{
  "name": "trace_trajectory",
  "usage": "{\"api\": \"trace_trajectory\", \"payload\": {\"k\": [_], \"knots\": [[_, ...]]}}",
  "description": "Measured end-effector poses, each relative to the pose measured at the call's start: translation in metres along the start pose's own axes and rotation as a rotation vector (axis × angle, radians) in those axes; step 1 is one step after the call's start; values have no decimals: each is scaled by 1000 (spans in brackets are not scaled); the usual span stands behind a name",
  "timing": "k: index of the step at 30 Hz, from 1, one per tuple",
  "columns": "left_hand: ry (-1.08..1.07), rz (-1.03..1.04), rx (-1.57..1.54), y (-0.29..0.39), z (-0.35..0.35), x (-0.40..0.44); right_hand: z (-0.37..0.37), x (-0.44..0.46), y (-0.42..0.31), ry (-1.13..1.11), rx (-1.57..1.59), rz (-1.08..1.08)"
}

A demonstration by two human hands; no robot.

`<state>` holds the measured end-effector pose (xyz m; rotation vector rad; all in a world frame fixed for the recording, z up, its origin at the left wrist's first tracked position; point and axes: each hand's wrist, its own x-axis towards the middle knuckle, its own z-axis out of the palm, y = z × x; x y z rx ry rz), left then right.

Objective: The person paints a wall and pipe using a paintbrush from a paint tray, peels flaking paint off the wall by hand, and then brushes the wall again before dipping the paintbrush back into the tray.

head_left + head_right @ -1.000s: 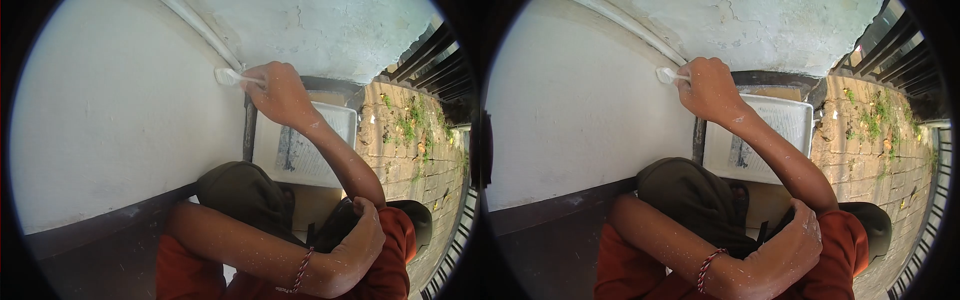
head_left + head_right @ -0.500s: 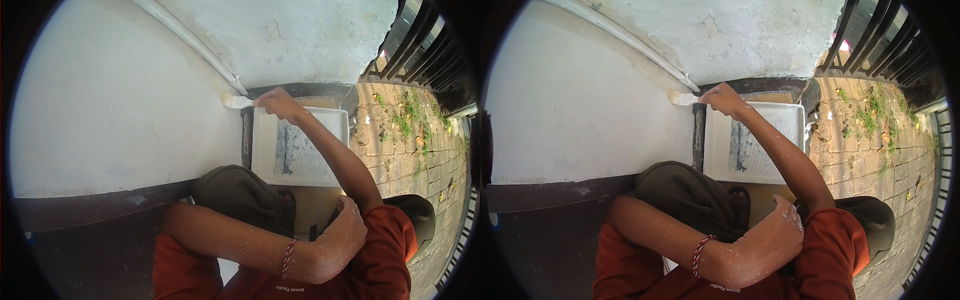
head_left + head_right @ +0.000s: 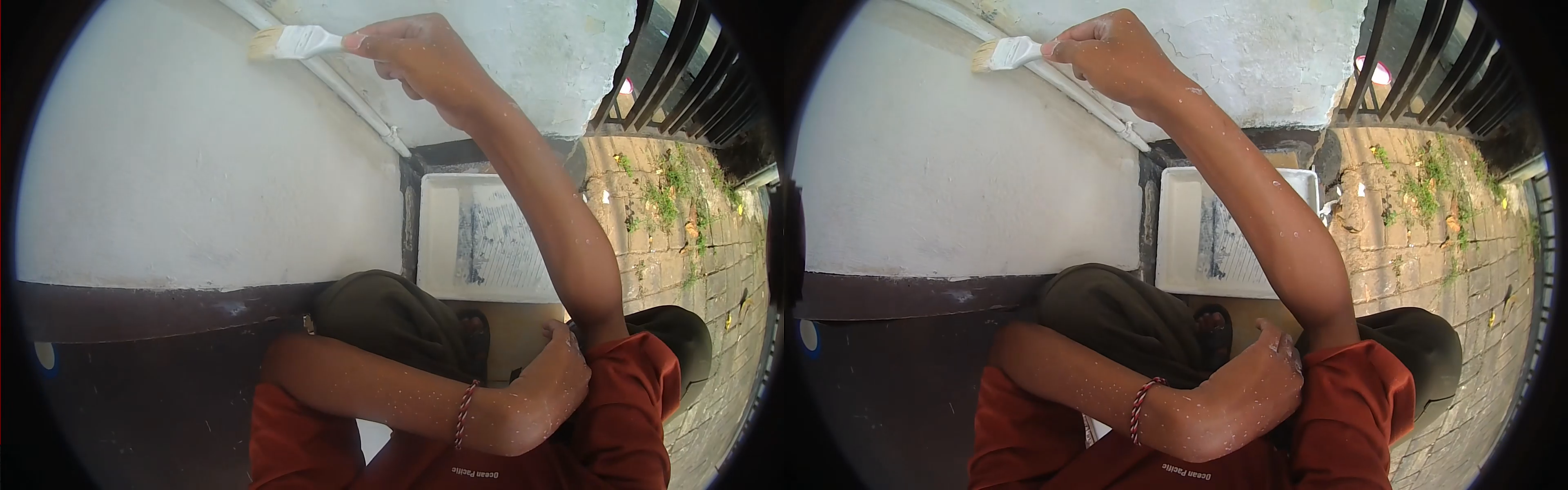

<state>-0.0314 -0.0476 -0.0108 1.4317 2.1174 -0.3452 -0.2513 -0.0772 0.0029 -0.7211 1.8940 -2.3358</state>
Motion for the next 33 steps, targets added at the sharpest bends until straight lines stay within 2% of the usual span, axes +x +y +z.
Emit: {"api": "trace_trajectory", "payload": {"k": [1, 5, 7, 9, 10, 12, 13, 14, 16, 20, 23, 25, 28, 31, 33], "knots": [[-5, -2, 6, 8, -6, 0, 1, 2, 8, -14, -53, 15], [68, -16, -5, 2, 2, -8, -6, -13, 91, -71, -11, 397], [118, -54, 4, 6, 8, -7, -17, -21, 148, -120, -222, 421], [107, -42, -13, 10, 5, -7, -27, -33, 162, -210, -599, 404], [108, -25, -27, 10, 2, -5, -24, -38, 169, -214, -702, 424], [114, -27, -13, 12, 0, 0, -15, -48, 180, -127, -839, 329], [109, -34, -9, 11, -1, 2, -8, -51, 173, -54, -826, 202], [118, -32, -7, 10, -1, 2, -6, -45, 165, -54, -835, 201], [86, 1, -20, 9, 0, 3, 0, -36, 106, -150, -632, 283], [72, 17, 5, 11, 10, 8, -6, -25, 49, -57, -331, 51], [71, -41, 44, 16, 27, 18, -21, -23, -11, -15, -314, -69], [40, -26, 102, 19, 31, 25, -36, -10, -40, -59, -641, -322], [10, 39, 96, 18, 19, 30, -57, 10, -74, -138, -896, -640], [13, 69, 152, 16, 14, 38, -76, 9, -97, -216, -1066, -654], [25, 51, 165, 14, 9, 42, -87, -6, -91, -257, -1022, -477]]}}
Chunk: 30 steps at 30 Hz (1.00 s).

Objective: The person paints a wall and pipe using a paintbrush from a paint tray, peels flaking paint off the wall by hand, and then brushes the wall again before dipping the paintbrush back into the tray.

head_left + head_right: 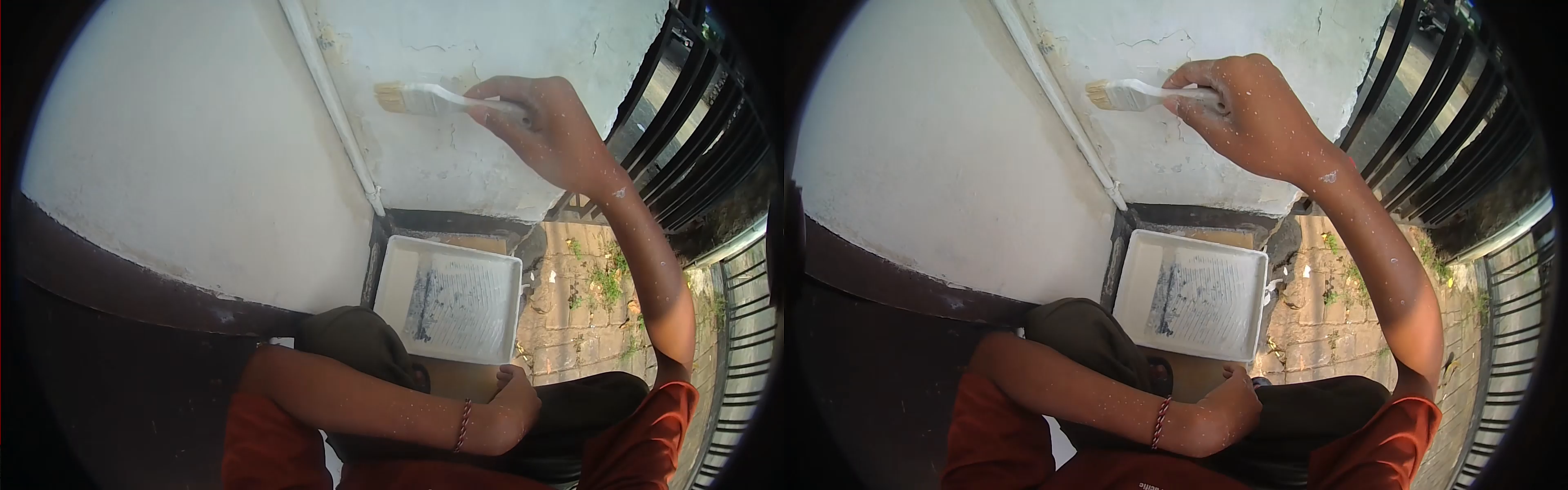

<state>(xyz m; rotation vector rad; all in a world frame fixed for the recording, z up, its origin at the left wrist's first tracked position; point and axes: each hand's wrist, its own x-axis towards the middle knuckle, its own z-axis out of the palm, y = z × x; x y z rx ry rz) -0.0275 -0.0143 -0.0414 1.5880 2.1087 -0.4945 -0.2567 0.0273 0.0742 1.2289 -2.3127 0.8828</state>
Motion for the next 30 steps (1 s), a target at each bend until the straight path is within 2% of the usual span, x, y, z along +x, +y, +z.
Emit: {"api": "trace_trajectory", "payload": {"k": [2, 4, 5, 7, 9, 10, 14, 17, 20, 24, 26, 30], "knots": [[7, -20, 22, -4, -2, 4, 20, -37, 11, -72, 75, 151], [-28, 31, -82, -9, -2, 7, 56, -86, 25, -21, 146, 235], [-33, 12, -75, -14, -5, 5, 71, -106, 25, -87, 199, 398], [-80, 66, -157, -19, -12, -3, 97, -138, 38, -98, 231, 424], [-101, 34, -145, -23, -11, -4, 105, -148, 46, -24, 204, 369], [-95, 7, -151, -24, -12, -4, 89, -137, 36, -42, 178, 485], [5, -44, -158, -18, -10, 3, 40, -96, 28, 358, 15, 276], [22, -2, -108, -15, -13, 7, 11, -77, 15, 445, -168, 178], [19, 39, -249, -11, -18, 10, 8, -70, 18, 519, -238, 77], [50, 40, -295, -12, -12, 9, 21, -70, 23, 448, -270, -27], [85, 40, -289, -14, -10, 8, 27, -69, 20, 277, -437, -100], [63, 49, -231, -22, -6, 1, 35, -67, 29, 242, -589, -110]]}}
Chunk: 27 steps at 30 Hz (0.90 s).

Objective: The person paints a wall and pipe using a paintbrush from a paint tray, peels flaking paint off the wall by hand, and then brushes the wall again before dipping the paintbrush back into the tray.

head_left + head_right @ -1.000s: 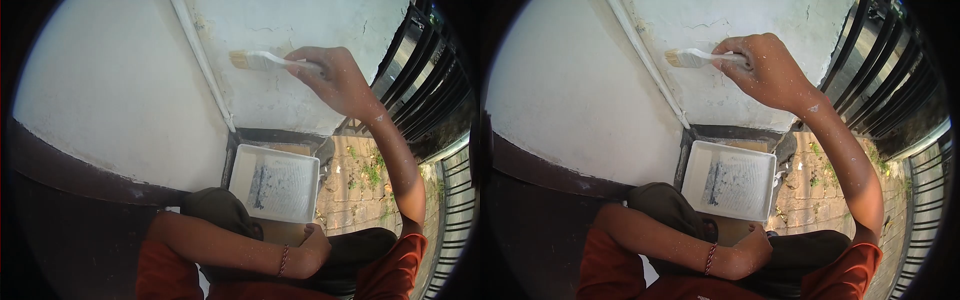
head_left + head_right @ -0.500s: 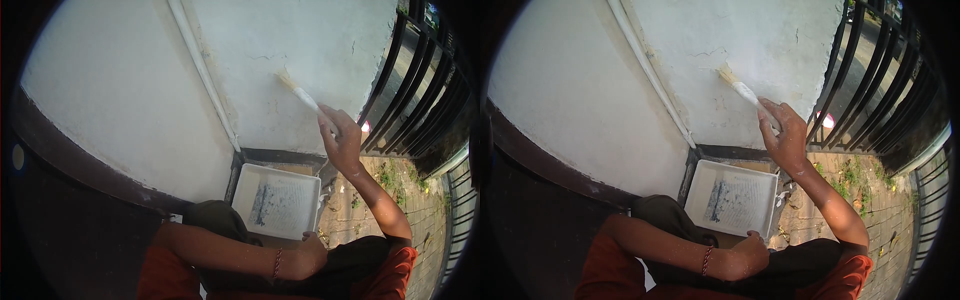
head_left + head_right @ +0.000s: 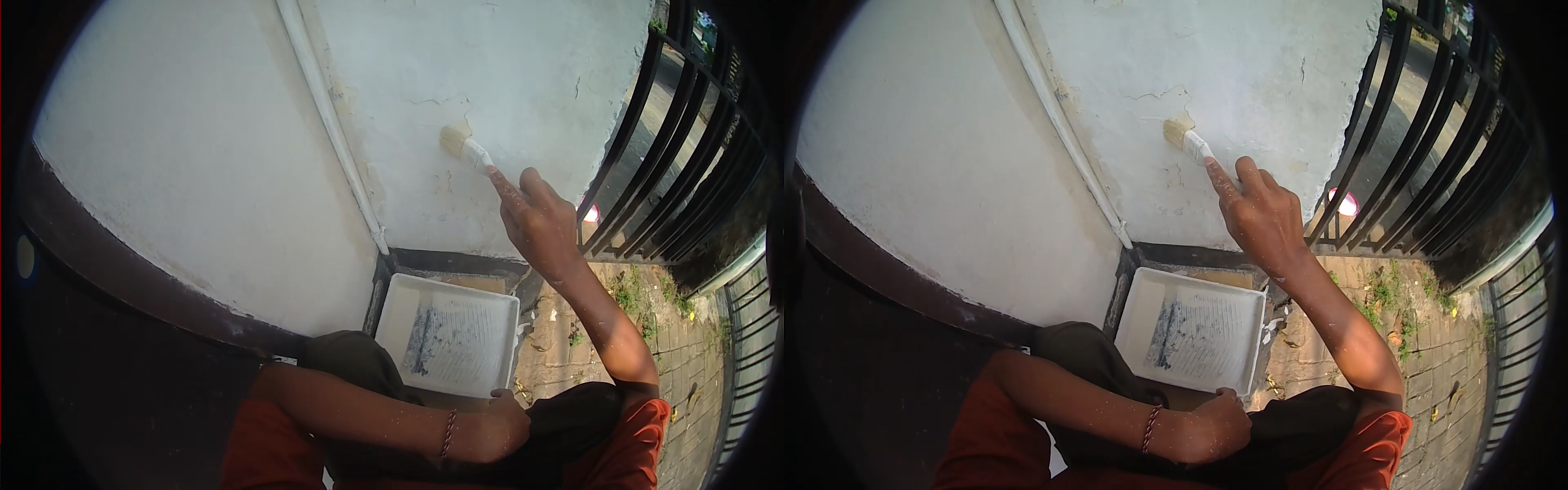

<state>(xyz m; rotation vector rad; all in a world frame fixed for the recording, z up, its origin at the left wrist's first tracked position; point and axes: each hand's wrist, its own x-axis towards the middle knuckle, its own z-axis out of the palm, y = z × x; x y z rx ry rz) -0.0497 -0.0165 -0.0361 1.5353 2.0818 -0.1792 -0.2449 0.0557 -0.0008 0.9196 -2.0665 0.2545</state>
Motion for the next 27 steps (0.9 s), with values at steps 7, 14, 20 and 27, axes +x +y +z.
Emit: {"api": "trace_trajectory", "payload": {"k": [7, 14, 20, 27], "knots": [[-50, 0, 46, -8, -2, -6, -10, 1, -13, -161, 12, 173], [25, -9, 89, 1, -3, -10, -48, 24, -35, -199, 39, 219], [-51, 23, 122, 2, -6, -10, -13, 10, -25, -210, -118, 175], [-11, -26, 75, 6, -1, -14, -32, 14, -40, -354, -49, 153]]}}
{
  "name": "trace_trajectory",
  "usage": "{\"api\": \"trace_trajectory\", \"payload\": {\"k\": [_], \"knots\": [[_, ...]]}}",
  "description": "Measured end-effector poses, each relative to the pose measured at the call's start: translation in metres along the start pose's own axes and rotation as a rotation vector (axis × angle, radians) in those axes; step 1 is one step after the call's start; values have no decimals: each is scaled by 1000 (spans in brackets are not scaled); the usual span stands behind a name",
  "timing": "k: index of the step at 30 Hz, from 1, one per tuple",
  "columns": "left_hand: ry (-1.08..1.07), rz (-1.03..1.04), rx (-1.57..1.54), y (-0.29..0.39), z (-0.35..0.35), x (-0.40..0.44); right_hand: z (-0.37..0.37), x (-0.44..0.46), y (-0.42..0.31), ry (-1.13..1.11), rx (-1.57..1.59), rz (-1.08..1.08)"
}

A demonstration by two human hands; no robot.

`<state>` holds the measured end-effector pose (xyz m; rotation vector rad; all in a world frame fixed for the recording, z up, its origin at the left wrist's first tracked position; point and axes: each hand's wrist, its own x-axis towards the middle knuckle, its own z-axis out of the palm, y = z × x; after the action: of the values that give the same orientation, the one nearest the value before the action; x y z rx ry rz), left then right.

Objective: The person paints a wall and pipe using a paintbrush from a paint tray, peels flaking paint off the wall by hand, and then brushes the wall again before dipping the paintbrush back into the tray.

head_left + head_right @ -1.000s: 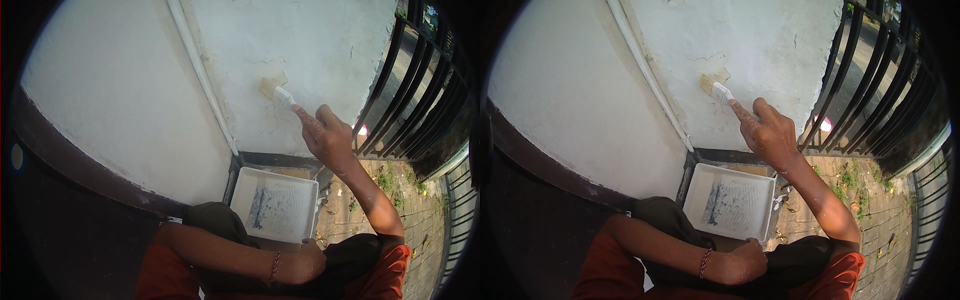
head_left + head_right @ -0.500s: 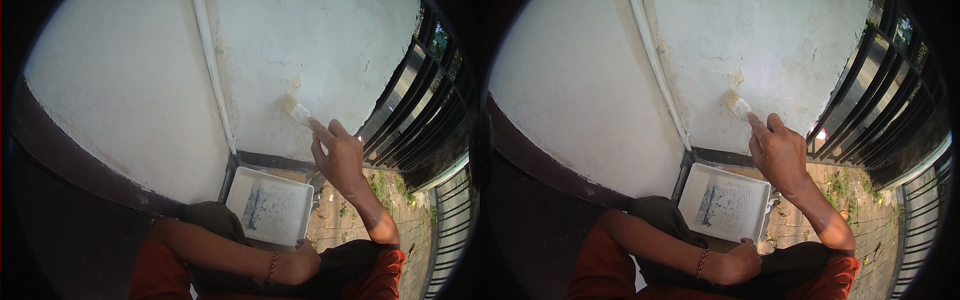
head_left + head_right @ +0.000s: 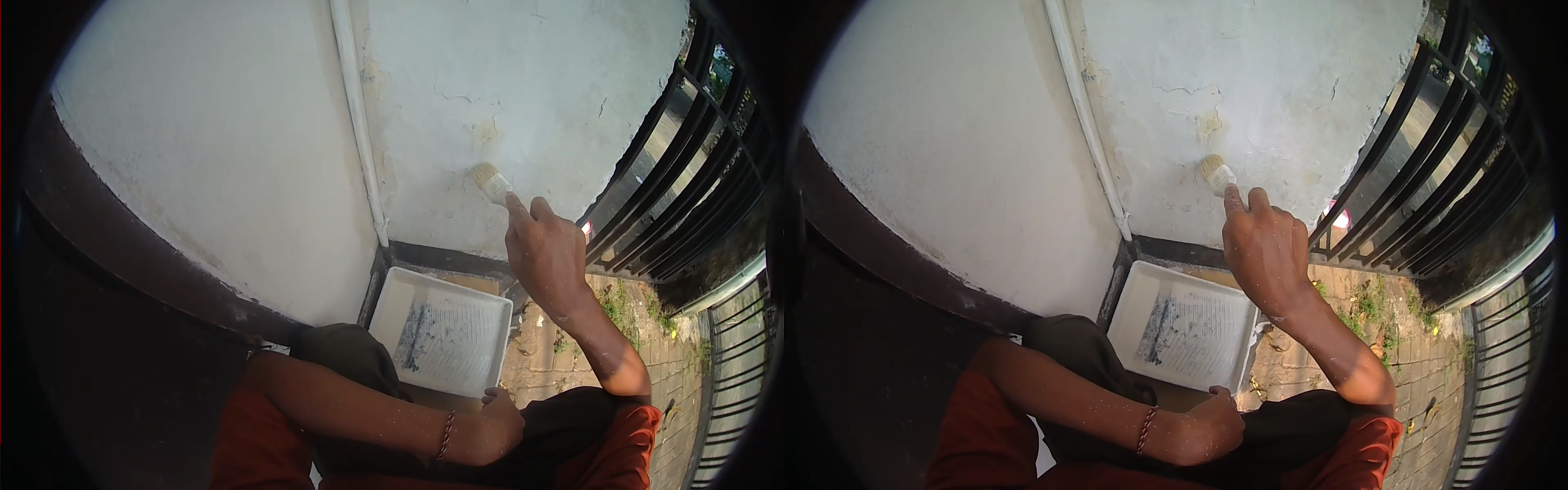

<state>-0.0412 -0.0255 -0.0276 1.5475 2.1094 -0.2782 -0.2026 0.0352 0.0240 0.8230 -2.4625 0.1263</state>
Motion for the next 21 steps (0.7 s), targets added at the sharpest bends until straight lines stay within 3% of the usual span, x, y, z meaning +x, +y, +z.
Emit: {"api": "trace_trajectory", "payload": {"k": [4, 12, 16, 21], "knots": [[3, 20, -5, 2, -3, 3, -23, 14, -12, 197, 25, -16], [-34, 5, -2, -1, 3, -1, 24, 11, 1, 89, -78, -3], [-4, -22, 18, 1, 1, -6, 22, 3, 2, -13, -83, 5], [23, 13, -15, 2, -4, -10, -12, 8, -12, 63, -1, -8]]}}
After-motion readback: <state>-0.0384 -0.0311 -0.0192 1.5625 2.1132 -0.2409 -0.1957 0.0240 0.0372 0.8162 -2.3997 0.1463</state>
